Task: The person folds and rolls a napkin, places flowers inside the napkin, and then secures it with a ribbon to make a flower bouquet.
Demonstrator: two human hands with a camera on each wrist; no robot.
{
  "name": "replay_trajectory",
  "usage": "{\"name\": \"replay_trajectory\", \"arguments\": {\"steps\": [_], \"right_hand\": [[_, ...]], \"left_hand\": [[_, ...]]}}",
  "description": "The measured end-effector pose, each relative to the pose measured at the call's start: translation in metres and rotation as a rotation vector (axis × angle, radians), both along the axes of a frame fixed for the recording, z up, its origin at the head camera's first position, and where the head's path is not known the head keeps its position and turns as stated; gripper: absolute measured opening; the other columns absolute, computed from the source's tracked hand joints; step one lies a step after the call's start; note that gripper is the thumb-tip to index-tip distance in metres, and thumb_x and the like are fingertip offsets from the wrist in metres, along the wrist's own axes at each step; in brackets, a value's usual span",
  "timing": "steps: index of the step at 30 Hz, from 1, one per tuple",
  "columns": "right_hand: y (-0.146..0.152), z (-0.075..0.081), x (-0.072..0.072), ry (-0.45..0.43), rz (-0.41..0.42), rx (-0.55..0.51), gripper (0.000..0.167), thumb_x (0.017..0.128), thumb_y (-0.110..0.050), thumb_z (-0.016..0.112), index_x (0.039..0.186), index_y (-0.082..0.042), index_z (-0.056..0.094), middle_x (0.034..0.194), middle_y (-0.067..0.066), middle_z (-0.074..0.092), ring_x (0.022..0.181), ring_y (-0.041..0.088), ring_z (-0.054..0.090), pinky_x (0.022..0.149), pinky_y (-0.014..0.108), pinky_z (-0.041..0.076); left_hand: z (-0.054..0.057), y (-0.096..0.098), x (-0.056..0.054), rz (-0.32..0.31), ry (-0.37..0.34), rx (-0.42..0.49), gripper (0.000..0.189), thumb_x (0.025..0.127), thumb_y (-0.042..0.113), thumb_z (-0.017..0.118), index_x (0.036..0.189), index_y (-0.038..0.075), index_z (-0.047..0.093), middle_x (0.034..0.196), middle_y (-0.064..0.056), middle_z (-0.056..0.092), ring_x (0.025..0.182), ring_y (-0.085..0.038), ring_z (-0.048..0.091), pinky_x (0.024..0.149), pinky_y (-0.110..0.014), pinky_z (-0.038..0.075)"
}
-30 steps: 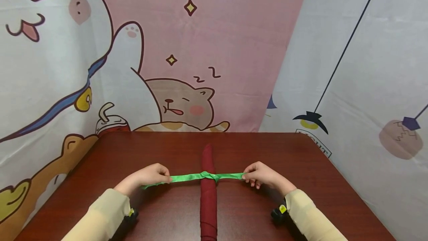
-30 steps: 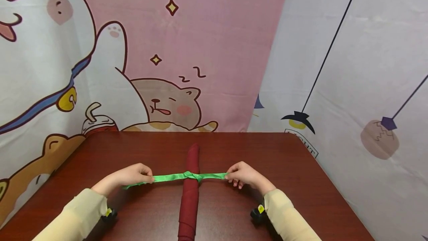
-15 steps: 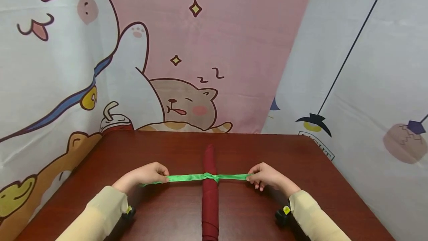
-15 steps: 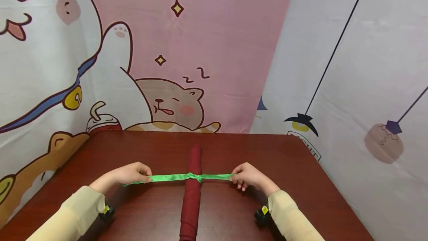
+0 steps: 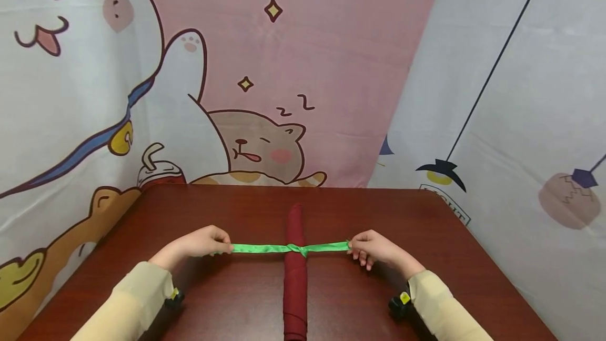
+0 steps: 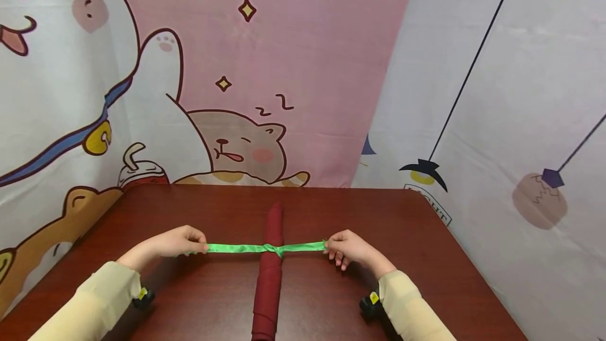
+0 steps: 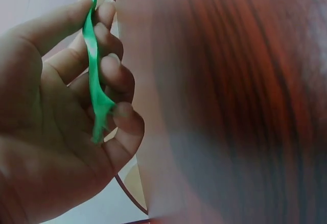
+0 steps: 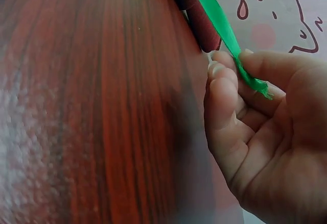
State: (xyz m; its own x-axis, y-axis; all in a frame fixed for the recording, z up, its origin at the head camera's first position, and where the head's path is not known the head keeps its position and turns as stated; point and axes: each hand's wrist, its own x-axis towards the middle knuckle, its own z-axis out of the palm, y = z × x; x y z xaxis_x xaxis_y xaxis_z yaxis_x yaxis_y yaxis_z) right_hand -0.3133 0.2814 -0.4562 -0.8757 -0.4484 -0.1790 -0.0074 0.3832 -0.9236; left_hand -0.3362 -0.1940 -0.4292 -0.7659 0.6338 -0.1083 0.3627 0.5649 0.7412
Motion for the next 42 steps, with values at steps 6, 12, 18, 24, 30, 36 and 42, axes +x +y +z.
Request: {"name": "replay_trajectory", "arguments": {"steps": [6, 12, 18, 24, 30, 36, 42], "right_hand": [[0.001, 0.004, 0.0, 0.024, 0.03, 0.018, 0.021, 0.092, -0.009, 0.06, 0.098, 0.009, 0.067, 0.074, 0.008, 0.059, 0.053, 0.013, 0.052, 0.047, 0.027, 0.048], [0.0, 0.008, 0.003, 0.056, 0.04, 0.04, 0.021, 0.092, -0.012, 0.062, 0.094, 0.008, 0.068, 0.073, 0.008, 0.059, 0.052, 0.013, 0.052, 0.046, 0.026, 0.048], [-0.001, 0.006, 0.006, 0.163, 0.042, 0.116, 0.022, 0.094, -0.016, 0.062, 0.087, 0.003, 0.07, 0.069, 0.009, 0.059, 0.049, 0.014, 0.051, 0.045, 0.03, 0.048], [0.0, 0.003, 0.006, 0.279, 0.047, 0.261, 0.024, 0.095, -0.023, 0.062, 0.079, -0.007, 0.07, 0.065, 0.004, 0.058, 0.05, 0.013, 0.049, 0.045, 0.028, 0.043], [0.002, -0.001, 0.005, 0.376, 0.053, 0.367, 0.026, 0.096, -0.025, 0.06, 0.075, -0.012, 0.069, 0.064, -0.001, 0.059, 0.05, 0.009, 0.048, 0.048, 0.027, 0.043], [0.002, -0.003, 0.005, 0.439, 0.047, 0.388, 0.024, 0.094, -0.026, 0.062, 0.075, -0.015, 0.07, 0.062, -0.004, 0.057, 0.05, 0.007, 0.048, 0.048, 0.026, 0.043], [0.007, -0.002, 0.006, 0.401, -0.014, 0.317, 0.014, 0.091, -0.023, 0.067, 0.084, -0.013, 0.075, 0.067, -0.001, 0.06, 0.054, 0.01, 0.05, 0.05, 0.028, 0.044]], "left_hand": [[-0.001, -0.009, -0.001, -0.048, 0.013, 0.032, 0.017, 0.093, 0.015, 0.064, 0.086, 0.0, 0.066, 0.067, 0.007, 0.048, 0.057, -0.006, 0.04, 0.053, -0.024, 0.034], [0.003, -0.013, -0.001, -0.06, 0.006, 0.039, 0.017, 0.093, 0.015, 0.063, 0.089, -0.001, 0.066, 0.067, 0.005, 0.048, 0.058, -0.007, 0.041, 0.054, -0.025, 0.035], [0.003, -0.017, -0.005, -0.031, 0.041, 0.025, 0.023, 0.093, 0.018, 0.064, 0.081, -0.001, 0.065, 0.062, 0.006, 0.044, 0.051, -0.007, 0.038, 0.049, -0.024, 0.033], [-0.001, -0.026, -0.009, 0.014, 0.023, 0.037, 0.027, 0.094, 0.021, 0.063, 0.077, -0.001, 0.064, 0.065, 0.002, 0.048, 0.054, -0.01, 0.042, 0.049, -0.026, 0.036], [-0.004, -0.033, -0.011, 0.025, 0.014, 0.043, 0.027, 0.095, 0.02, 0.062, 0.078, 0.0, 0.064, 0.066, 0.001, 0.048, 0.055, -0.01, 0.042, 0.049, -0.026, 0.035], [-0.006, -0.035, -0.012, 0.044, 0.001, 0.04, 0.025, 0.095, 0.02, 0.062, 0.08, 0.0, 0.065, 0.066, -0.001, 0.048, 0.053, -0.01, 0.04, 0.047, -0.026, 0.033], [-0.007, -0.036, -0.013, 0.065, -0.002, 0.054, 0.023, 0.094, 0.02, 0.064, 0.081, 0.0, 0.066, 0.067, -0.002, 0.051, 0.054, -0.011, 0.041, 0.049, -0.027, 0.035]]}}
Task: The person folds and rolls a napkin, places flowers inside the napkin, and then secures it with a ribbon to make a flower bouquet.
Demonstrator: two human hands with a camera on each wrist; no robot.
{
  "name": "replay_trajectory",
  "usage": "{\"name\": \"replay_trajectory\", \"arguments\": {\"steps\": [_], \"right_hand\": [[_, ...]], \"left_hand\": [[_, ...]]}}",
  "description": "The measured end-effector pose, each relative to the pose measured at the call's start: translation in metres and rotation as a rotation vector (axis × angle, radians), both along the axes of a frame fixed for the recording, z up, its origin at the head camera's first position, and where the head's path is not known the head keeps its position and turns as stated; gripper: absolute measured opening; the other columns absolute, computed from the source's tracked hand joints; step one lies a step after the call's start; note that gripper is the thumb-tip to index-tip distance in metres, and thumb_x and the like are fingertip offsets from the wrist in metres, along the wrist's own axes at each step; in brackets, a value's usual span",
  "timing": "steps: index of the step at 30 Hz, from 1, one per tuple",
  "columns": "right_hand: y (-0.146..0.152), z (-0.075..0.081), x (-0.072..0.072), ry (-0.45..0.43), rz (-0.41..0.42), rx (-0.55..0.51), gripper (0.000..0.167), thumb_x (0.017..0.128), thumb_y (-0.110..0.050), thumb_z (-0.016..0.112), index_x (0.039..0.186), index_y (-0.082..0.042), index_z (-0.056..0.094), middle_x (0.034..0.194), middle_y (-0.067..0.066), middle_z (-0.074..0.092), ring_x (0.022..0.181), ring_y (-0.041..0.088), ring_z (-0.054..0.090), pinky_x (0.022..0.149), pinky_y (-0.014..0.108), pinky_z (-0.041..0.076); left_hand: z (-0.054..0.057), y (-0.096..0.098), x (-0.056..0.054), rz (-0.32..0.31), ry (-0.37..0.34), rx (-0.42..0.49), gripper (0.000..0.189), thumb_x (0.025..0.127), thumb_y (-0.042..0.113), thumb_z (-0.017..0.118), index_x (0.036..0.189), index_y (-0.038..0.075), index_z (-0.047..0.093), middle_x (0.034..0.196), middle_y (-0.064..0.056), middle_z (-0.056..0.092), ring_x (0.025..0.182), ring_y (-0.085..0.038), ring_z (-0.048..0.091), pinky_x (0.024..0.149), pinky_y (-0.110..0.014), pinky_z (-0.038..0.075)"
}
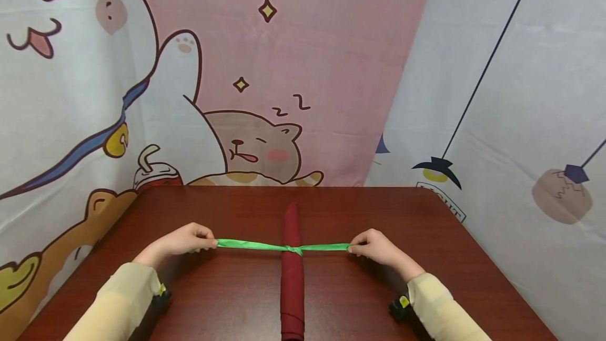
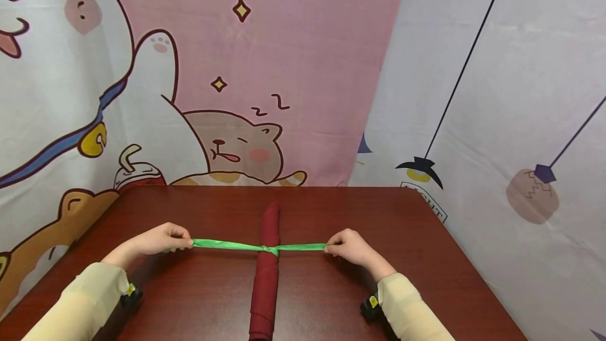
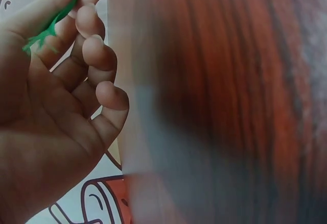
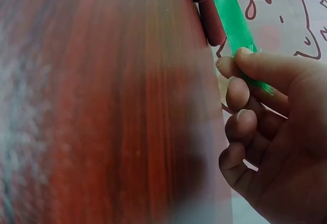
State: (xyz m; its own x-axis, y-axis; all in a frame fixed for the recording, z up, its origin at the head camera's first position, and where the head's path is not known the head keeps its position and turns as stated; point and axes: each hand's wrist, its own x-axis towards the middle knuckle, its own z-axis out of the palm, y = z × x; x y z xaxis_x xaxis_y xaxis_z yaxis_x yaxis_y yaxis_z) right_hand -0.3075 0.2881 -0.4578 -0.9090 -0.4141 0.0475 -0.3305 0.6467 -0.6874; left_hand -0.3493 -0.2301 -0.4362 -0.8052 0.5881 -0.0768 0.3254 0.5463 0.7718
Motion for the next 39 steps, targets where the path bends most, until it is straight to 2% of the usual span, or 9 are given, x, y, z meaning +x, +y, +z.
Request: {"name": "replay_trajectory", "arguments": {"steps": [6, 15, 22, 31, 39], "right_hand": [[0.001, 0.002, -0.001, -0.031, 0.001, -0.041, 0.012, 0.089, -0.02, 0.069, 0.086, -0.01, 0.074, 0.066, 0.003, 0.059, 0.052, 0.01, 0.048, 0.048, 0.027, 0.041], [0.003, 0.003, -0.002, -0.007, 0.023, 0.019, 0.024, 0.096, -0.028, 0.061, 0.083, -0.012, 0.073, 0.069, 0.0, 0.062, 0.055, 0.011, 0.052, 0.052, 0.029, 0.046], [0.006, 0.002, -0.002, 0.016, 0.038, 0.068, 0.024, 0.095, -0.029, 0.062, 0.078, -0.015, 0.072, 0.069, -0.003, 0.063, 0.059, 0.01, 0.054, 0.054, 0.028, 0.047], [0.008, 0.004, 0.0, 0.052, 0.096, 0.128, 0.027, 0.096, -0.029, 0.061, 0.075, -0.016, 0.069, 0.067, -0.009, 0.061, 0.062, 0.006, 0.054, 0.057, 0.026, 0.045], [0.009, 0.006, -0.003, 0.058, 0.174, 0.158, 0.029, 0.098, -0.029, 0.058, 0.074, -0.016, 0.067, 0.066, -0.008, 0.059, 0.06, 0.005, 0.052, 0.057, 0.027, 0.045]], "left_hand": [[0.0, -0.003, -0.001, 0.001, 0.009, 0.017, 0.024, 0.094, 0.021, 0.063, 0.081, 0.0, 0.066, 0.069, -0.009, 0.054, 0.055, -0.011, 0.044, 0.05, -0.027, 0.036], [0.002, 0.001, -0.007, -0.044, 0.007, -0.01, 0.028, 0.096, 0.022, 0.061, 0.079, 0.0, 0.067, 0.069, -0.008, 0.055, 0.056, -0.01, 0.043, 0.051, -0.025, 0.035], [0.004, 0.0, -0.011, -0.07, 0.011, -0.021, 0.029, 0.096, 0.022, 0.061, 0.079, -0.001, 0.067, 0.069, -0.007, 0.056, 0.056, -0.01, 0.043, 0.052, -0.026, 0.037], [0.005, -0.009, -0.012, -0.107, -0.032, -0.047, 0.031, 0.098, 0.022, 0.057, 0.079, 0.0, 0.064, 0.064, 0.002, 0.048, 0.054, -0.01, 0.041, 0.05, -0.025, 0.035], [0.006, -0.019, -0.008, -0.133, -0.079, -0.064, 0.031, 0.1, 0.019, 0.052, 0.078, -0.001, 0.061, 0.065, -0.001, 0.048, 0.054, -0.012, 0.041, 0.05, -0.026, 0.034]]}}
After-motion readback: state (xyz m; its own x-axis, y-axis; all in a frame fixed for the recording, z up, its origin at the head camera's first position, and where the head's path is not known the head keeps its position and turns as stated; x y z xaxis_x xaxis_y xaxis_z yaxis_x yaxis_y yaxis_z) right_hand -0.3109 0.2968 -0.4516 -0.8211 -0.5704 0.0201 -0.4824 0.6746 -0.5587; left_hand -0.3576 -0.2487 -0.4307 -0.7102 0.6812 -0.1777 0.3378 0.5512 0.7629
